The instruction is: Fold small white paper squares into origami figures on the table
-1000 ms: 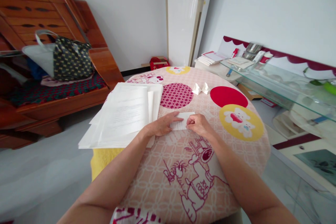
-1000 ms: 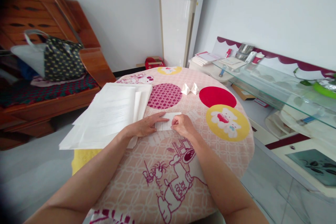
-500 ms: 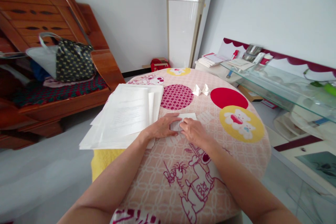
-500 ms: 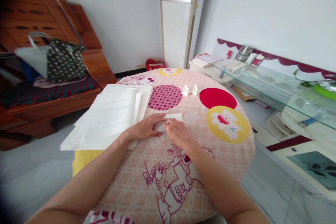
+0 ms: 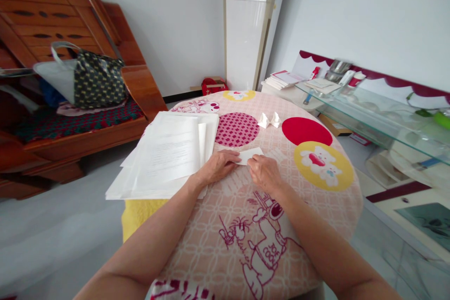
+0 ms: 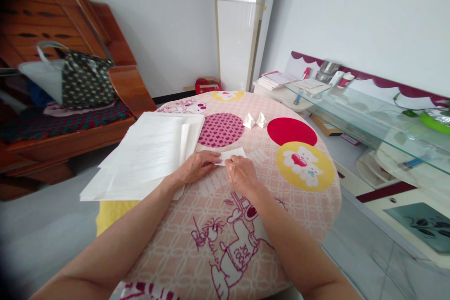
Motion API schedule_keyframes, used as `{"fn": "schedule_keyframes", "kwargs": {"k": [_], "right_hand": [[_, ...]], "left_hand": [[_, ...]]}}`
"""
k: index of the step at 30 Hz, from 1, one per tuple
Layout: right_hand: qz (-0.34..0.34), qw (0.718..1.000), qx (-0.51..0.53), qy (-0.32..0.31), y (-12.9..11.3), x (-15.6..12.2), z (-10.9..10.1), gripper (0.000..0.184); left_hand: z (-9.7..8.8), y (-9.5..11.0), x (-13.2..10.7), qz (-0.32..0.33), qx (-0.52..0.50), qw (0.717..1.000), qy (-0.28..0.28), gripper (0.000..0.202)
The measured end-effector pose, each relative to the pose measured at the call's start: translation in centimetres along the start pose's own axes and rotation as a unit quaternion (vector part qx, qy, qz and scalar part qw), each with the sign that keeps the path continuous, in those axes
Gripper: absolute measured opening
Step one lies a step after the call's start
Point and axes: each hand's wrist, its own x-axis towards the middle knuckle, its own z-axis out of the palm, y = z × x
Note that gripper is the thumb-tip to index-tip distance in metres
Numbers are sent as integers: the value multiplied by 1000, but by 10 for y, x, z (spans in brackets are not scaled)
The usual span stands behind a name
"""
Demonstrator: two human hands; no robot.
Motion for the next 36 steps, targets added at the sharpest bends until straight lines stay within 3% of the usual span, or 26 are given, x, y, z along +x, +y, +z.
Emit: {"fn": "schedule_keyframes", "kwargs": {"k": [6,10,14,18,21,24,31,36], "right_hand": [[29,982,147,117,24,2,6,21],[12,955,279,100,40,3,12,23],[20,930,359,71,53,3,16,21],[37,920,388,37,59,1,13,14],[48,917,396,-10,59,0,6,7],[78,899,428,-43,57,-1,4,15],[194,842,501,-51,46,1,13,19],[281,811,512,-38,36,5,14,7]], "left_hand": [[-11,27,0,66,-27,996,48,18],[-9,39,-1,99,-4,995,-4,20],[-2,31,0,110,23,991,-65,38],[-2,25,1,105,1,992,-67,27],[-4,31,2,58,-17,994,-87,23],[-5,37,3,-26,-35,995,-85,19],[-1,32,8,-166,-52,984,-39,22],[3,27,10,-216,-91,972,9,48]]}}
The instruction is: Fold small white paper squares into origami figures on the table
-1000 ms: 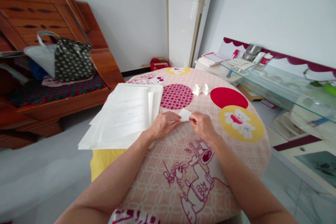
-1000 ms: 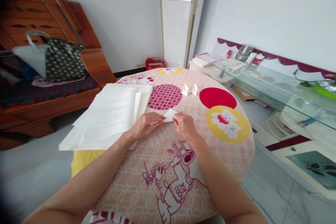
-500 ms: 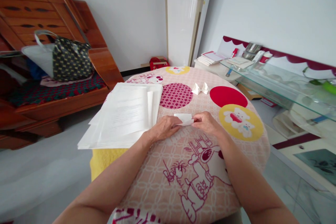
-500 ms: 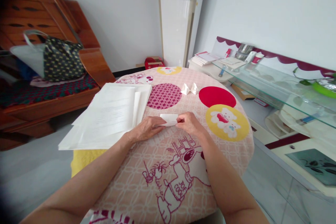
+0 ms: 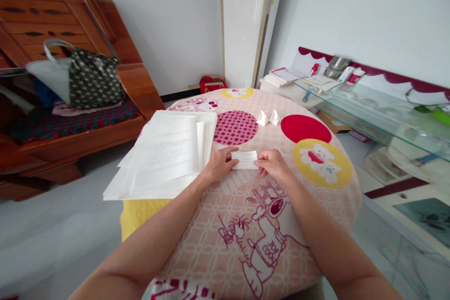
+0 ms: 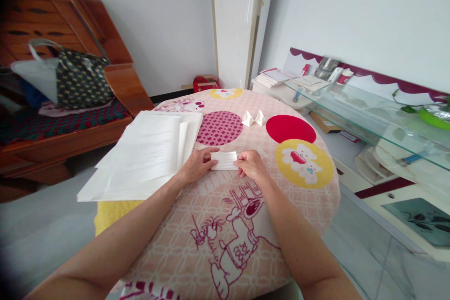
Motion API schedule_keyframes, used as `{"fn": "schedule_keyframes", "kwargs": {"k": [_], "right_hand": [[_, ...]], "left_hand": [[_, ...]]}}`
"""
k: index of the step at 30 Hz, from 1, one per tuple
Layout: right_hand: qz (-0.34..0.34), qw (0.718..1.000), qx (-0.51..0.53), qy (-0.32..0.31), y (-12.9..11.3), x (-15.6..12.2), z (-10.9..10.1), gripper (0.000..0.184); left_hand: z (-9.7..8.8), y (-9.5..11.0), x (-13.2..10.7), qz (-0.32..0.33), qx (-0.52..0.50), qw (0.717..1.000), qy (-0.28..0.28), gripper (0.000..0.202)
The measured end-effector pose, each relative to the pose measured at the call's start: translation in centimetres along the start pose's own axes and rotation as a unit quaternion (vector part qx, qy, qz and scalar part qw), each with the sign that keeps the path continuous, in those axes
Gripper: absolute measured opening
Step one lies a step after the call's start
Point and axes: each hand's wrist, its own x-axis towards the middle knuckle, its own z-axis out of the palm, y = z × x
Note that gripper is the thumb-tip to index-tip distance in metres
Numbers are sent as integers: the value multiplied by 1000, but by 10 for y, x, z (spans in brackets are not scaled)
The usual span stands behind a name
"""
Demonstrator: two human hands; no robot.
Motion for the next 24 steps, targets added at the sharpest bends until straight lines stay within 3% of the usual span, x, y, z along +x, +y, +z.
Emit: {"fn": "schedule_keyframes", "kwargs": {"k": [1,4,6,10,15,20,24], "right_hand": [[8,1000,7,9,-1,0,1,9],[4,999,32,41,-4,-2,4,48],[-6,998,35,60,-5,-3,6,57],[4,996,18,82,-6,-4,9,40],[1,995,27,92,-5,-2,11,50],[-3,998,18,58,-2,-3,6,9],[10,998,41,35,2,-1,1,8]], "left_hand": [[1,-1,1,-5,-2,1000,6,50],[6,-3,3,-21,8,999,29,51],[9,-4,5,-32,16,998,43,52],[12,-5,5,-38,25,997,60,53],[13,-6,5,-35,43,996,71,54],[15,-4,6,-47,53,995,71,54],[15,-2,6,-53,59,994,75,54]]}}
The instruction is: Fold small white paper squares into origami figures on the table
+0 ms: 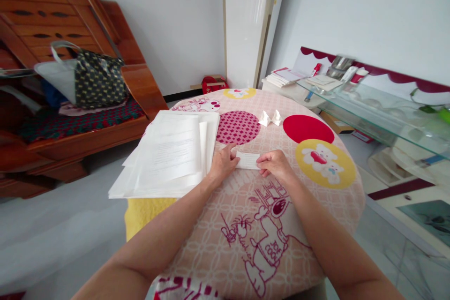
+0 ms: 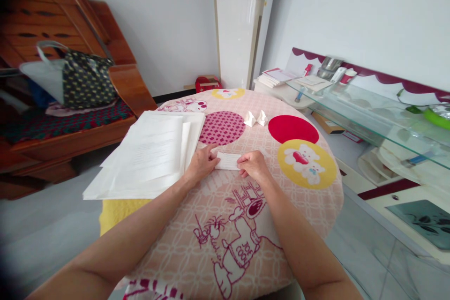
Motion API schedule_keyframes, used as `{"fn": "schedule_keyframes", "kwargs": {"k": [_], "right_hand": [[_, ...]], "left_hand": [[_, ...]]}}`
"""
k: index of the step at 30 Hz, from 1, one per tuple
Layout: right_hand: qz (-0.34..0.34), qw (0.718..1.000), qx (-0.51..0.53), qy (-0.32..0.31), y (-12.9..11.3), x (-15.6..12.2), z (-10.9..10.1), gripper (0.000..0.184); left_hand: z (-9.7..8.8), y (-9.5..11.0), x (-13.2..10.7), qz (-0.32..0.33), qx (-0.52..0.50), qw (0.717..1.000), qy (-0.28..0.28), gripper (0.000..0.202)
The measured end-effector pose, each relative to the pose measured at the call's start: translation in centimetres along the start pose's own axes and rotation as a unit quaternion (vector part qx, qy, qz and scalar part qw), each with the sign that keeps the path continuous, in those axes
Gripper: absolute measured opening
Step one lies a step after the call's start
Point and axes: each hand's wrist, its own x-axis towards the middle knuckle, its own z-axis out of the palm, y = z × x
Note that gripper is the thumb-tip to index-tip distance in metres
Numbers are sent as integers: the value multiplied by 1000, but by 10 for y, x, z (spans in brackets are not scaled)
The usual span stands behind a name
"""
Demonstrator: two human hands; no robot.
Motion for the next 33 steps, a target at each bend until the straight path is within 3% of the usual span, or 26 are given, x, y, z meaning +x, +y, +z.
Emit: {"fn": "schedule_keyframes", "kwargs": {"k": [13,33], "right_hand": [[23,999,16,36,5,2,4,12],[31,998,-6,57,-2,-2,7,15]], "left_hand": [[1,2,-1,5,41,999,27,53],[3,3,1,-8,57,998,21,53]]}}
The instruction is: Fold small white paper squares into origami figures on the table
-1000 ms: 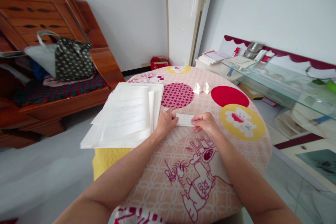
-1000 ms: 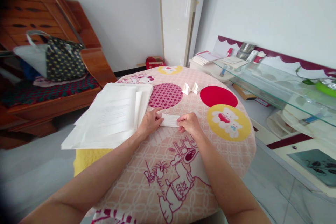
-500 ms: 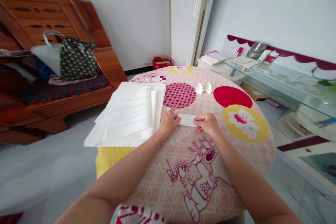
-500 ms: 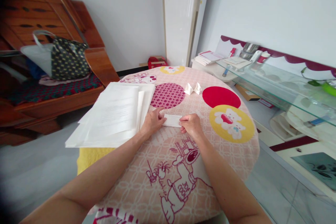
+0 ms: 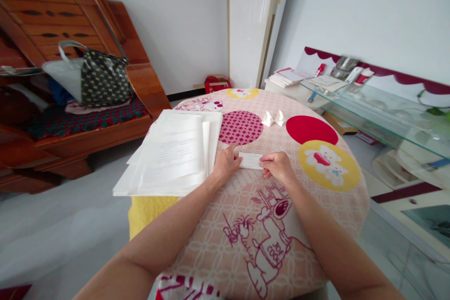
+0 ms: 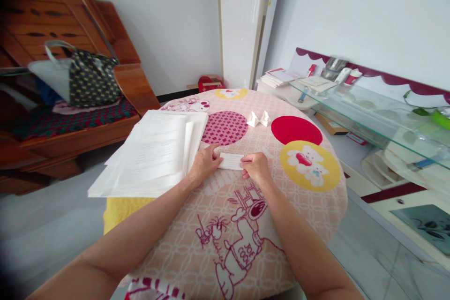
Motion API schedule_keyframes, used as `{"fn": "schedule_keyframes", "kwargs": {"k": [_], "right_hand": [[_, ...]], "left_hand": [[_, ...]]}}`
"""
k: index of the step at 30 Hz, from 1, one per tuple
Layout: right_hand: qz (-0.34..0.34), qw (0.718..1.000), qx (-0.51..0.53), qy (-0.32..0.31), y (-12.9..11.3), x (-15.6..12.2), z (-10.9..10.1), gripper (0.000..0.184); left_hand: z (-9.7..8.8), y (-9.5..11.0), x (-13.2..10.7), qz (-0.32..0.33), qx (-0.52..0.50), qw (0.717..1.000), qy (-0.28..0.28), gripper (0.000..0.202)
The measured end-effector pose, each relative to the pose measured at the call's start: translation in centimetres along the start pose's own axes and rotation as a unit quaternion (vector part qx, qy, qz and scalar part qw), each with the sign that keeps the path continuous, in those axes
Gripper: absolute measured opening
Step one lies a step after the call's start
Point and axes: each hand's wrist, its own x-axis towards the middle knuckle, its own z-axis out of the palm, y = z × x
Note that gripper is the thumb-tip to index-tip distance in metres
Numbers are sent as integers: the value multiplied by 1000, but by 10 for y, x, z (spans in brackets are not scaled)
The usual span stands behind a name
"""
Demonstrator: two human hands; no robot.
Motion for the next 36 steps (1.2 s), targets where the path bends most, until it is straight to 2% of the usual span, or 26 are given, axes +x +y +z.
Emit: {"fn": "schedule_keyframes", "kwargs": {"k": [5,10,13,17,20,22,25,29,33,36], "right_hand": [[-1,1000,-3,0,-2,-1,0,16],[3,1000,-13,4,-3,-1,1,17],[5,1000,-22,2,-2,0,2,18],[5,999,-32,2,-3,0,2,17],[4,999,-39,3,-6,-3,2,17],[3,998,-57,1,-7,-3,2,19],[-21,993,-117,13,-4,-2,2,20],[-97,971,-217,32,1,3,1,17],[-136,952,-269,44,1,4,0,15],[-144,949,-276,47,0,3,-1,14]], "left_hand": [[-1,3,0,-17,8,1000,-9,52],[0,3,0,5,18,1000,-12,50],[3,-1,0,50,30,998,-1,42],[10,-7,3,147,9,988,38,32],[14,-13,8,216,-40,976,13,29],[15,-15,10,238,-63,969,-9,29],[14,-14,10,230,-59,971,-17,27],[12,-7,5,196,-13,980,-14,11],[12,-3,2,178,6,983,-30,23],[12,-3,2,169,6,984,-47,31]]}}
